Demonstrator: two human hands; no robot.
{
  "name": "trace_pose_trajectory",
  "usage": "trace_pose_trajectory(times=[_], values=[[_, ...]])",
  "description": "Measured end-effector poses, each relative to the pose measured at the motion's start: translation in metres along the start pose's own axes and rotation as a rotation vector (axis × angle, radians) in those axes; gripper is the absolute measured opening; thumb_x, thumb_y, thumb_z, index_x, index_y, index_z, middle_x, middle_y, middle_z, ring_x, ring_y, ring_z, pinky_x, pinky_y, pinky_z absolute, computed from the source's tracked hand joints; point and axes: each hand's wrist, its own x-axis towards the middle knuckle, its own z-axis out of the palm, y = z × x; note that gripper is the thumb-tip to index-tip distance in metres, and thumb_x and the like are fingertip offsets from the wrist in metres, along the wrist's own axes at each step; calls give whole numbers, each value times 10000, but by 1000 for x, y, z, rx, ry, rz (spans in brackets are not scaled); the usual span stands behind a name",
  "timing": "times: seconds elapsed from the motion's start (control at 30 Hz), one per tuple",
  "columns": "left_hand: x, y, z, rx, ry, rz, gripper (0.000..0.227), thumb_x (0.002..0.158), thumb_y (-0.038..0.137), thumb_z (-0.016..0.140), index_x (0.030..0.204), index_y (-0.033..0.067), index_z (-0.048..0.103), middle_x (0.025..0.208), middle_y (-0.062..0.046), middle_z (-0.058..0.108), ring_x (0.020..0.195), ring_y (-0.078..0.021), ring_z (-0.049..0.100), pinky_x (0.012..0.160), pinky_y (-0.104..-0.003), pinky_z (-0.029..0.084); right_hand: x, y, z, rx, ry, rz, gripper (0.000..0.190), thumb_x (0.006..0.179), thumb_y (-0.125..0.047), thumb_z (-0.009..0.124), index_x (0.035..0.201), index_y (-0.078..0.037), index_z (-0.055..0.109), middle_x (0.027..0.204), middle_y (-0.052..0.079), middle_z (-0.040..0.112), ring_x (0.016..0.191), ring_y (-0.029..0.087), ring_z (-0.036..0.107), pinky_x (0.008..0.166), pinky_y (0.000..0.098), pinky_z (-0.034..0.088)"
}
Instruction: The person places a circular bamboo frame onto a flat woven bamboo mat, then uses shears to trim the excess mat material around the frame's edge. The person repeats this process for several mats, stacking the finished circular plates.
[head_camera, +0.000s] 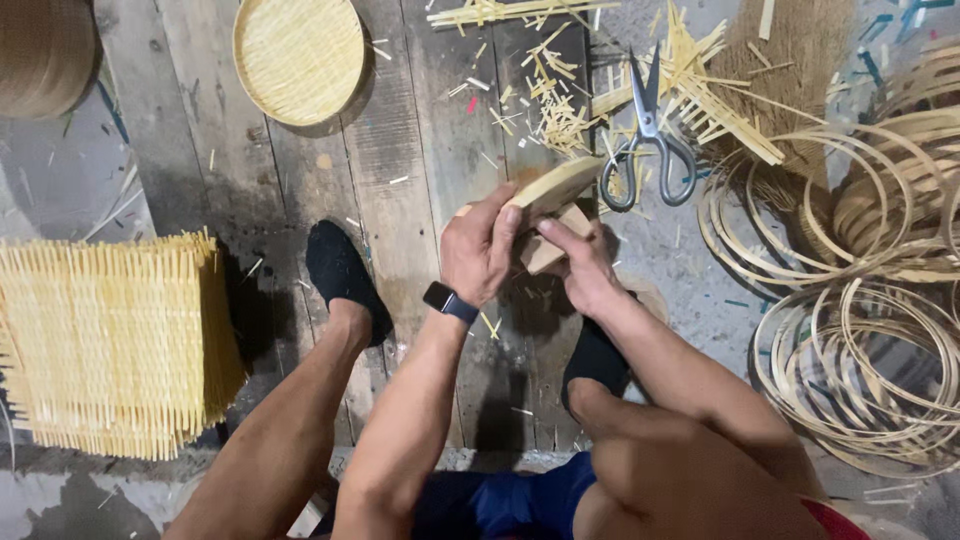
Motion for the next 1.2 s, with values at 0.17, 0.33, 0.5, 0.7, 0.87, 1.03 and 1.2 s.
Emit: trace_pose_trajectory(times=[0.17,0.33,0.5,0.7,0.87,1.03,1.2], values=[[18,-18,-3,-48,11,79,332,1090,353,535,1217,121,736,879,-146,732,786,-316,716,734,-408,565,9,-7,2,-126,7,-52,477,839,-277,755,1200,1,614,1038,101,694,868,180,707,709,363,620],[20,-16,-4,-53,25,62,319,1073,355,567,1143,113,763,818,-140,719,729,-306,704,687,-400,555,9,-9,7,-128,-21,-113,522,845,-293,774,1221,34,617,1055,121,684,889,180,690,750,348,602],[21,-29,-9,-89,15,77,294,1078,339,581,1108,113,767,809,-129,722,736,-285,715,691,-383,560,7,-8,12,-183,71,-81,576,782,-317,781,1186,19,545,1062,104,656,912,163,688,744,360,627],[11,-18,-5,-121,65,59,381,1081,393,589,1189,61,741,1029,-186,760,882,-290,766,771,-389,595,14,6,4,-218,37,-108,642,794,-332,784,1220,92,559,1040,152,660,907,228,677,791,361,593],[22,-19,-10,5,-37,-194,431,1042,469,506,1185,149,757,876,-159,749,800,-316,755,696,-399,581,12,19,11,-388,117,-137,858,748,-322,814,1364,86,377,1157,198,628,1011,237,690,833,337,605],[26,-17,-14,9,16,-171,414,1034,486,549,1113,147,775,831,-152,753,803,-320,761,679,-391,581,10,21,16,-313,117,-124,920,724,-321,827,1394,79,337,1199,226,618,1053,258,678,868,335,589],[21,-22,-19,-91,-6,-171,413,1036,469,558,1123,123,767,799,-142,746,740,-279,773,658,-355,575,6,23,16,-323,121,-178,899,721,-301,838,1390,96,387,1206,216,623,1067,258,656,922,345,555]])
